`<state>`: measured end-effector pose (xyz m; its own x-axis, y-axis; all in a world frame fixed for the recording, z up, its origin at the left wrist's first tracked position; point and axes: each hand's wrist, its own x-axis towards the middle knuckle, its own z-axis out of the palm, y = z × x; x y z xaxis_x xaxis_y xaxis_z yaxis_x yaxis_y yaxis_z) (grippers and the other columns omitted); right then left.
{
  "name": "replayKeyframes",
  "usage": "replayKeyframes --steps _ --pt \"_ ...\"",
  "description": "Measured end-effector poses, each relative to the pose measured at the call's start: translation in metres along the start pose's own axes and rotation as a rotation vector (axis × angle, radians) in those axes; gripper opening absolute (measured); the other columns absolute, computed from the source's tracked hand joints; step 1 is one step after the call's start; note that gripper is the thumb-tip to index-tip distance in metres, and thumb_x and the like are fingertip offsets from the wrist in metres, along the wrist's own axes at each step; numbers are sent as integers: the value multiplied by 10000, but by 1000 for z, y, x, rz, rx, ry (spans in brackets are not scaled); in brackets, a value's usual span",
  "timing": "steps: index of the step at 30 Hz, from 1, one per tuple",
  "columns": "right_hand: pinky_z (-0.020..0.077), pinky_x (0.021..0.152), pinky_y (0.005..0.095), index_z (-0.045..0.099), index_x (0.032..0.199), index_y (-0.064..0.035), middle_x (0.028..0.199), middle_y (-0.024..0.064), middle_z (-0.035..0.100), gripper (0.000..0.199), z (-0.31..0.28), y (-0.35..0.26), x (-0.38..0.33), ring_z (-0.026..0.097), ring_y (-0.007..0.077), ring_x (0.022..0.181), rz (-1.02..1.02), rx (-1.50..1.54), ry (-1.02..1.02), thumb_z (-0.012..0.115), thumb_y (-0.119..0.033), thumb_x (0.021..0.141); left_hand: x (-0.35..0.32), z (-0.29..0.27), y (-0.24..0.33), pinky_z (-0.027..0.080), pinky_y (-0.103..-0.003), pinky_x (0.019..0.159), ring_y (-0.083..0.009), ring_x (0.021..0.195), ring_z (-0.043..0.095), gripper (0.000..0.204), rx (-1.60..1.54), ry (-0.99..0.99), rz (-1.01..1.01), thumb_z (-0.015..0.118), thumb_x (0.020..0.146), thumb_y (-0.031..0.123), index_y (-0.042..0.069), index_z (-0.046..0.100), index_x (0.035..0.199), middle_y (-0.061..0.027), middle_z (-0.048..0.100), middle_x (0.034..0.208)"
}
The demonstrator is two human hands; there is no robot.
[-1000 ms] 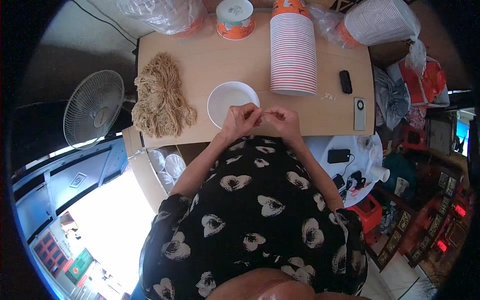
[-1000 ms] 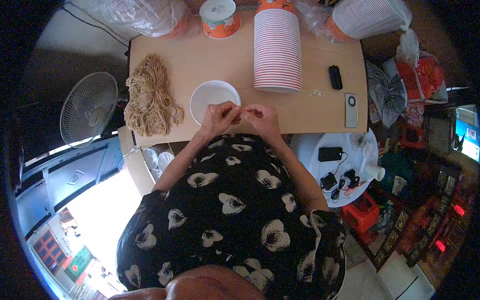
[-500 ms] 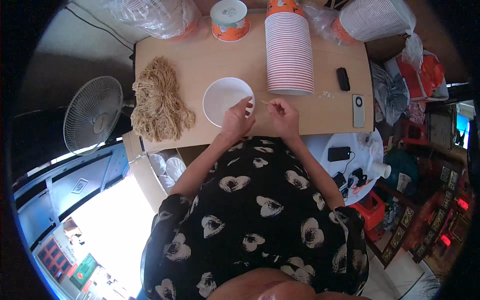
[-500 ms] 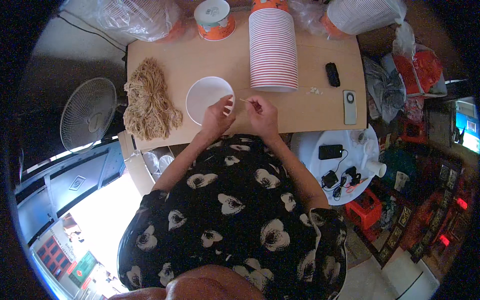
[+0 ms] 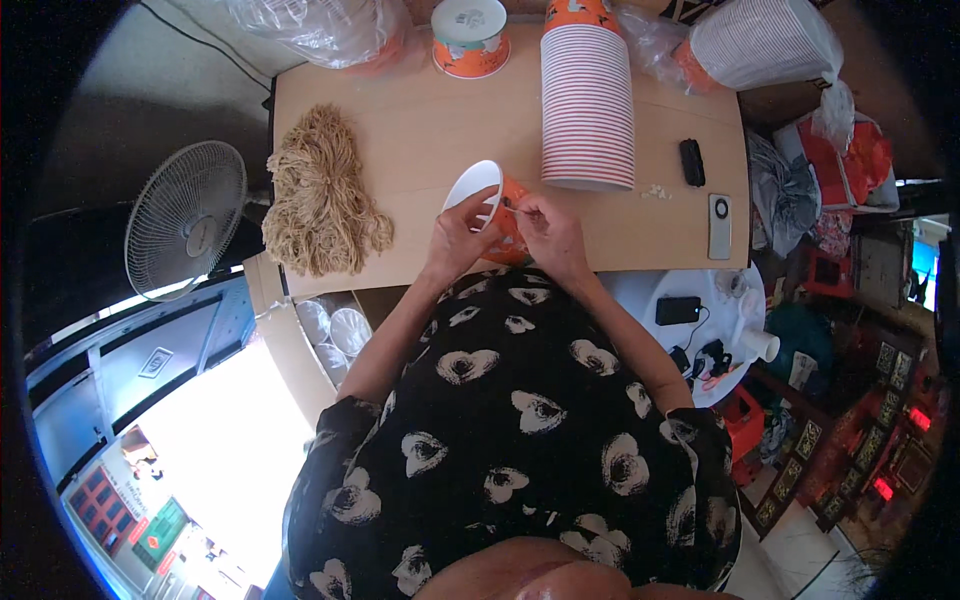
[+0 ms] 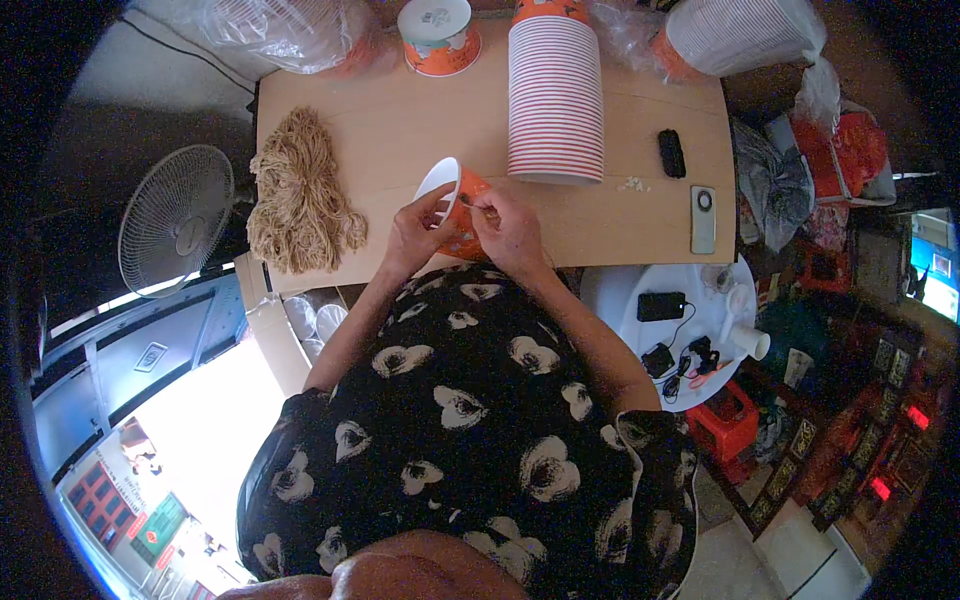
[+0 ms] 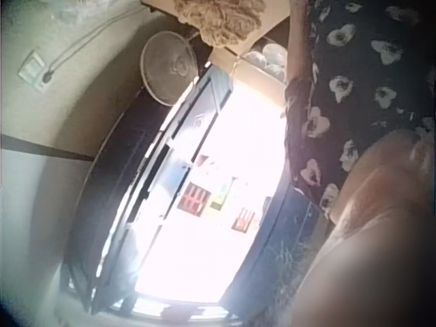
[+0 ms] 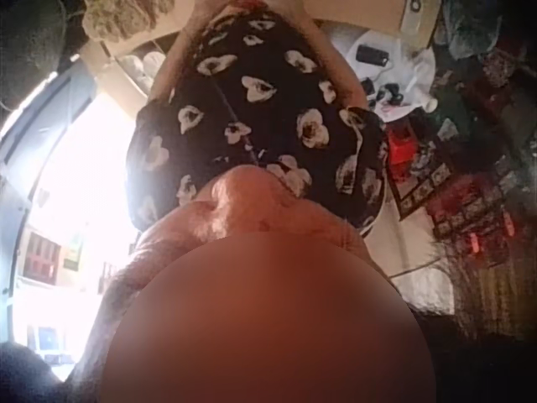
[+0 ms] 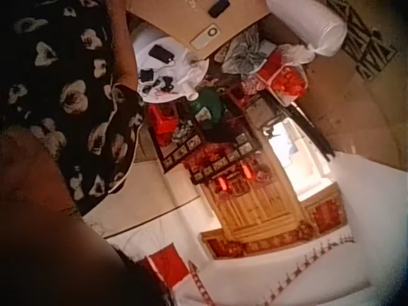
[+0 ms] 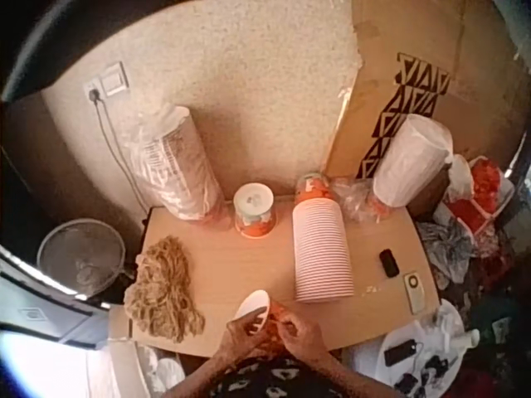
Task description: Assemble paper bowls by attaching string handles through pre-cut holes.
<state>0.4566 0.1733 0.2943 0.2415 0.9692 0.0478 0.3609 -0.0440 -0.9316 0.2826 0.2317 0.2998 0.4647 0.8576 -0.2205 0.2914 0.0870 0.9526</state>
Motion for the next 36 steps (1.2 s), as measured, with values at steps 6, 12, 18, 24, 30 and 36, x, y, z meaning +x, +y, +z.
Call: replayKeyframes --steps 6,12,18,24,30,36 --pt "542 693 277 653 961 9 848 61 685 74 2 1 2 661 117 761 13 20 -13 682 -44 918 2 0 -3 598 -289 723 -125 829 703 520 -9 5 -19 667 896 10 65 566 1403 -108 720 1045" --pt "551 683 291 659 960 1 846 91 697 92 -3 -6 4 685 150 751 -30 -76 -16 697 -59 902 4 5 -3 607 -307 691 -152 777 726 491 -4 40 34 716 855 98 58 616 1334 -127 746 968" --pt "568 687 337 655 968 -5 865 122 698 114 -3 7 4 703 230 761 11 -77 -48 697 -79 892 4 9 7 604 -317 693 -172 795 736 456 52 14 51 716 868 123 52 630 1311 -136 749 959" --pt "583 720 344 660 964 9 921 131 704 122 -9 23 -4 718 245 789 89 97 -62 688 -88 895 8 15 -16 582 -305 706 -162 826 715 338 106 -59 110 637 957 140 18 647 1272 -141 748 997" --pt "574 737 326 675 964 21 922 93 706 127 -12 30 -7 699 178 814 161 172 -74 691 -91 906 10 22 -17 572 -350 687 -225 769 731 228 178 -35 131 651 922 134 10 712 1103 -165 740 866" --pt "560 738 294 688 977 23 932 67 703 134 -13 39 -14 670 134 820 133 174 -116 696 -97 917 0 26 -9 566 -409 644 -347 718 721 141 278 -4 227 656 897 121 6 711 958 -204 712 815"
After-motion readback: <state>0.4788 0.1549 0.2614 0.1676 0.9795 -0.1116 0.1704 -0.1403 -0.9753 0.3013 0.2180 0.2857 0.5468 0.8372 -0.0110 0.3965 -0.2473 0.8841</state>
